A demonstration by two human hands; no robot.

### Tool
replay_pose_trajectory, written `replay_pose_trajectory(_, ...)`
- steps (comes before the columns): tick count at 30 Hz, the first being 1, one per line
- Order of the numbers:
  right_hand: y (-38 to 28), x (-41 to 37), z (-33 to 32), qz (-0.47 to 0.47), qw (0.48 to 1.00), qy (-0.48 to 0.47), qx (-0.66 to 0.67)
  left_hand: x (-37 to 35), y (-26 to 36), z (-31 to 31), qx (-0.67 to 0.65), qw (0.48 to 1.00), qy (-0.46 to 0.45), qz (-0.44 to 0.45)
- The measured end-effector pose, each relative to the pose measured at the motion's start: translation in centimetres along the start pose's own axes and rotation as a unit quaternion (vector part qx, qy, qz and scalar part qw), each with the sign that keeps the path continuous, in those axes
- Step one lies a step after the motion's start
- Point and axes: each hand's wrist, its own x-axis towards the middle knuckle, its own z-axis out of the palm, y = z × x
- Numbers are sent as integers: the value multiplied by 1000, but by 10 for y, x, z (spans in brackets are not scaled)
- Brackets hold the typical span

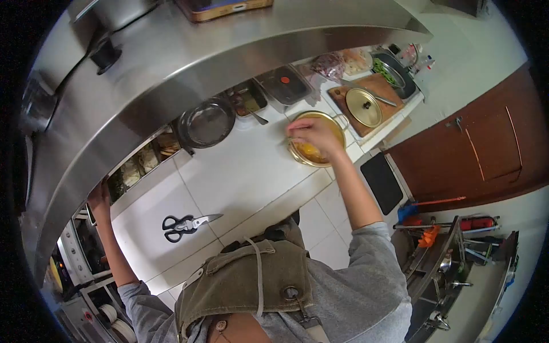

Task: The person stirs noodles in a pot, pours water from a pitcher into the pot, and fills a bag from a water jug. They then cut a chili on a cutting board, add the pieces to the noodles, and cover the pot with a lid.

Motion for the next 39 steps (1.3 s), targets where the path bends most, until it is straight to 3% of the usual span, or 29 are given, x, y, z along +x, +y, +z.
replay_pose_trajectory(1,21,7,-31,-7,999,32,-41,1,4,-1,-51,996,-35,-64)
replay_pose_trajectory(3,52,12,-58,-8,995,64,-82,-9,-1,7,-47,997,-41,-51)
replay_pose_trajectory(5,59,12,-66,-60,939,132,-311,-13,-3,12,-27,999,-22,-34)
replay_pose_trajectory(11,64,13,-64,-119,879,147,-438,-7,3,4,-68,994,-66,-55)
replay_pose_trajectory(21,59,16,-64,-98,872,128,-462,-11,2,7,-23,998,-46,-37)
replay_pose_trajectory(27,58,19,-64,-90,871,152,-459,-14,4,8,-63,993,-72,-68)
replay_pose_trajectory(29,63,23,-71,-138,884,147,-422,-11,10,3,-93,986,-97,-96)
replay_pose_trajectory(39,48,23,-81,-144,902,153,-377,-10,33,-8,-140,985,-88,-55)
